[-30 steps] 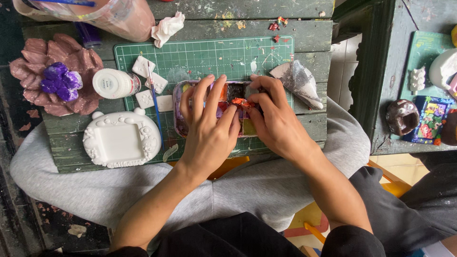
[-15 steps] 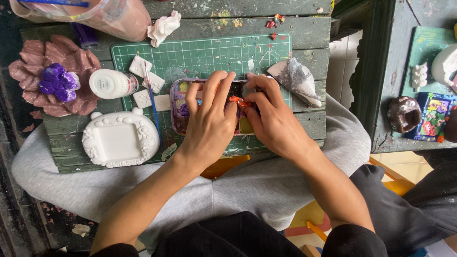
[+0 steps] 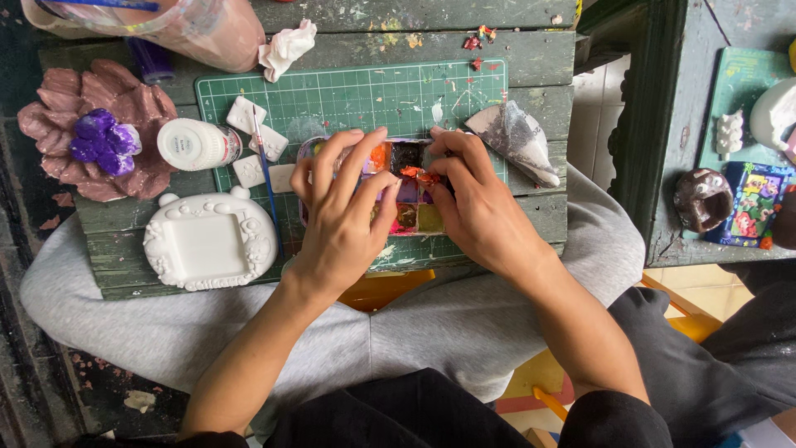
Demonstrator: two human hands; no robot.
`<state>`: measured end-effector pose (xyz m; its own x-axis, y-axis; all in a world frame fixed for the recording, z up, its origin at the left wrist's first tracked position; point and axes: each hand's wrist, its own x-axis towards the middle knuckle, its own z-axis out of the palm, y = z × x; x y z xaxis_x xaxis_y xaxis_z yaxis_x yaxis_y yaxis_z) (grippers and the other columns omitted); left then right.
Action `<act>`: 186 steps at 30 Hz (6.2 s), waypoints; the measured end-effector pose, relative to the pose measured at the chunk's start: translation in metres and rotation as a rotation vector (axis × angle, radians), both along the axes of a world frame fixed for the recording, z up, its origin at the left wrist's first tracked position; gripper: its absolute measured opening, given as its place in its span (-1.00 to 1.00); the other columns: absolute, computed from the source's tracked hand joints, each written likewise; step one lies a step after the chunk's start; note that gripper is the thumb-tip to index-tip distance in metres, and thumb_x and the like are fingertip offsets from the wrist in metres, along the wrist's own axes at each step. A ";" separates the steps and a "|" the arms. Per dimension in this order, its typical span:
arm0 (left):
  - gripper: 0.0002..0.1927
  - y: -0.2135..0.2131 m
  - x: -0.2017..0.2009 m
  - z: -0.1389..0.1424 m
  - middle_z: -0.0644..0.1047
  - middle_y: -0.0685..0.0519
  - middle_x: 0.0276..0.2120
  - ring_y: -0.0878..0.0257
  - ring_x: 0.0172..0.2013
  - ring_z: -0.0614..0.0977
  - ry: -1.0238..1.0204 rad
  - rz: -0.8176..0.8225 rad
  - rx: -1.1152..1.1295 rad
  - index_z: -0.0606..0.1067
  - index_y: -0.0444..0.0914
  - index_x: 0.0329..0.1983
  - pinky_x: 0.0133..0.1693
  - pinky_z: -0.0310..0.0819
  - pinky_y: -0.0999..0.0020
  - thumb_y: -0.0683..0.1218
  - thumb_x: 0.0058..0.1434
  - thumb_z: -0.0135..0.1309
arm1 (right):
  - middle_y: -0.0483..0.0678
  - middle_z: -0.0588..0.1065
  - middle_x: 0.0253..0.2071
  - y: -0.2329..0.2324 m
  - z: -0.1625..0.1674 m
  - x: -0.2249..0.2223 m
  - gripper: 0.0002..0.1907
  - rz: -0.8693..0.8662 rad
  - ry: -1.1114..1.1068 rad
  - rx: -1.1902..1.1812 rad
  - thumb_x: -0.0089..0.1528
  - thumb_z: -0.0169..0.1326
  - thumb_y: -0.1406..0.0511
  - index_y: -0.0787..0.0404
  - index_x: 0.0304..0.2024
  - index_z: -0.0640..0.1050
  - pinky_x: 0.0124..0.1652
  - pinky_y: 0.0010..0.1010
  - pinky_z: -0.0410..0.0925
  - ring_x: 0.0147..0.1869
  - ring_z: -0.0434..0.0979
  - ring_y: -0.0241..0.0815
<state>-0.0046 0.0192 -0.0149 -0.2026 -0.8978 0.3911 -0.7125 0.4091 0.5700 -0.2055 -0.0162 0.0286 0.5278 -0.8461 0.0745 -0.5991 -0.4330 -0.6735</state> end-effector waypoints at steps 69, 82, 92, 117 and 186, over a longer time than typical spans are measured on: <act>-0.90 -0.059 0.024 0.012 0.35 -0.10 0.15 -0.06 0.30 0.23 -0.180 -0.381 0.031 0.55 -0.38 -0.39 0.27 0.08 -0.04 -0.22 0.20 0.19 | 0.25 0.34 0.20 -0.001 -0.001 0.003 -0.39 0.113 0.099 -0.097 0.18 0.33 0.26 0.43 0.14 0.39 0.48 0.06 0.12 0.44 0.31 0.27; -0.93 -0.062 0.026 0.008 0.33 -0.10 0.10 -0.01 0.27 0.25 -0.272 -0.378 -0.043 0.52 -0.35 -0.31 0.22 0.11 -0.01 -0.24 0.20 0.18 | 0.28 0.32 0.24 -0.001 0.000 0.005 -0.38 0.120 0.098 -0.090 0.16 0.33 0.29 0.46 0.15 0.38 0.47 0.05 0.13 0.43 0.29 0.32; -0.92 -0.065 0.038 0.018 0.37 -0.01 0.16 -0.06 0.29 0.24 -0.047 -0.399 0.083 0.67 -0.24 -0.25 0.25 0.13 -0.03 -0.14 0.21 0.27 | 0.22 0.35 0.20 -0.002 0.002 0.005 -0.42 0.100 0.085 -0.052 0.18 0.32 0.27 0.42 0.13 0.40 0.47 0.02 0.14 0.41 0.33 0.26; -0.91 -0.054 0.019 0.005 0.35 -0.05 0.21 -0.06 0.33 0.23 -0.053 -0.380 0.041 0.59 -0.31 -0.40 0.28 0.06 -0.05 -0.28 -0.01 0.23 | 0.23 0.35 0.18 -0.001 0.004 0.007 -0.42 0.115 0.084 -0.098 0.18 0.33 0.27 0.44 0.12 0.39 0.47 0.05 0.12 0.37 0.36 0.27; 0.06 -0.025 0.027 0.023 0.20 -0.39 0.20 -0.30 0.27 0.15 -0.307 -0.359 0.161 0.45 -0.45 0.03 0.22 0.08 -0.28 0.44 -0.30 0.39 | 0.17 0.38 0.15 -0.003 -0.006 0.007 -0.80 0.088 0.078 -0.097 0.30 0.15 0.50 0.43 -0.05 0.45 0.06 -0.18 0.46 0.18 0.51 0.17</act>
<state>0.0223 -0.0059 0.0084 -0.5943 -0.7942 0.1270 -0.6875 0.5836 0.4322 -0.1983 -0.0193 0.0229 0.6072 -0.7869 0.1098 -0.6046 -0.5473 -0.5788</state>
